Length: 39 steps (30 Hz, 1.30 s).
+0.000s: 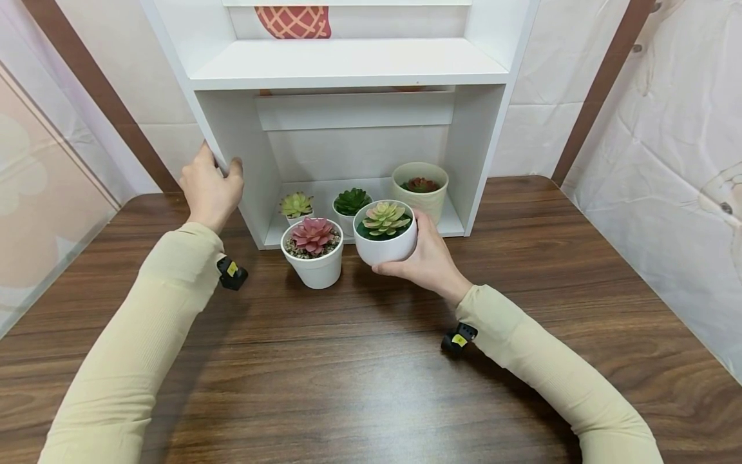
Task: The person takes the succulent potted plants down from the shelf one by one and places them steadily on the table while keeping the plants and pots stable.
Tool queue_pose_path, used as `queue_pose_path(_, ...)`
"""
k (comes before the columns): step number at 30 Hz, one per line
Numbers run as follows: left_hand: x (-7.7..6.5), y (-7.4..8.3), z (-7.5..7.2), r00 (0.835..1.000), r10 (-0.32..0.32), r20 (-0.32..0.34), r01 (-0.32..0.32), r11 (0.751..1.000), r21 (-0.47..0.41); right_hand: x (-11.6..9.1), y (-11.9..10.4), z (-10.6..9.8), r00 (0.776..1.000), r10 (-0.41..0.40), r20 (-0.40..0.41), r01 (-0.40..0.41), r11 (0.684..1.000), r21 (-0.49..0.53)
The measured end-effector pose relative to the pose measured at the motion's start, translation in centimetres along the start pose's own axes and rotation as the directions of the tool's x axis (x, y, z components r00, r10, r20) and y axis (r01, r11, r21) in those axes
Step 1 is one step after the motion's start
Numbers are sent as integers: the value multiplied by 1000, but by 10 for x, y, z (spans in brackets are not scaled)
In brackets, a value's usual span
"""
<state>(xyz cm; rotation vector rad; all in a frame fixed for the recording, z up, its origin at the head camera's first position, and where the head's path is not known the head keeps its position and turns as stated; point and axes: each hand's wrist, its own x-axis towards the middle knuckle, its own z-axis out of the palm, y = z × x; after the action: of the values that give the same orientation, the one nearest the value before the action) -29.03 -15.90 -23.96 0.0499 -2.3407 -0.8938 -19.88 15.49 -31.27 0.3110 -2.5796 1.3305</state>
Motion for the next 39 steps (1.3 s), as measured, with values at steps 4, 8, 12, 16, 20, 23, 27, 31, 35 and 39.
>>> queue_pose_path(4,0,0,0,1000,0,-5,0,1000,1,0,2,0,1000,-4,18,4,1000,-12)
queue_pose_path(8,0,0,0,1000,0,-12,0,1000,4,1,3,0,999,12,41,-12,1000,-21)
queue_pose_path(12,0,0,0,1000,-2,-12,3,1000,7,2,5,0,997,26,66,-25,999,-22)
queue_pose_path(16,0,-1,0,1000,-2,-12,2,1000,7,1,6,0,995,31,98,-28,999,-37)
queue_pose_path(20,0,-1,0,1000,-2,-13,2,1000,2,1,7,1,992,31,122,-25,999,-46)
queue_pose_path(23,0,-1,0,1000,-3,-14,3,1000,3,1,8,2,991,21,133,-16,999,-36)
queue_pose_path(27,0,-2,1,1000,-4,-16,5,1000,8,2,10,2,989,11,149,-8,1000,-23)
queue_pose_path(31,0,-2,0,1000,-4,-15,4,1000,9,2,11,2,986,9,164,-5,1000,-29)
queue_pose_path(35,0,-1,0,1000,-1,-12,1,1000,6,1,11,2,984,9,178,-3,1000,-31)
queue_pose_path(39,0,-1,0,1000,0,-14,0,1000,8,2,12,3,982,7,191,-4,1000,-18)
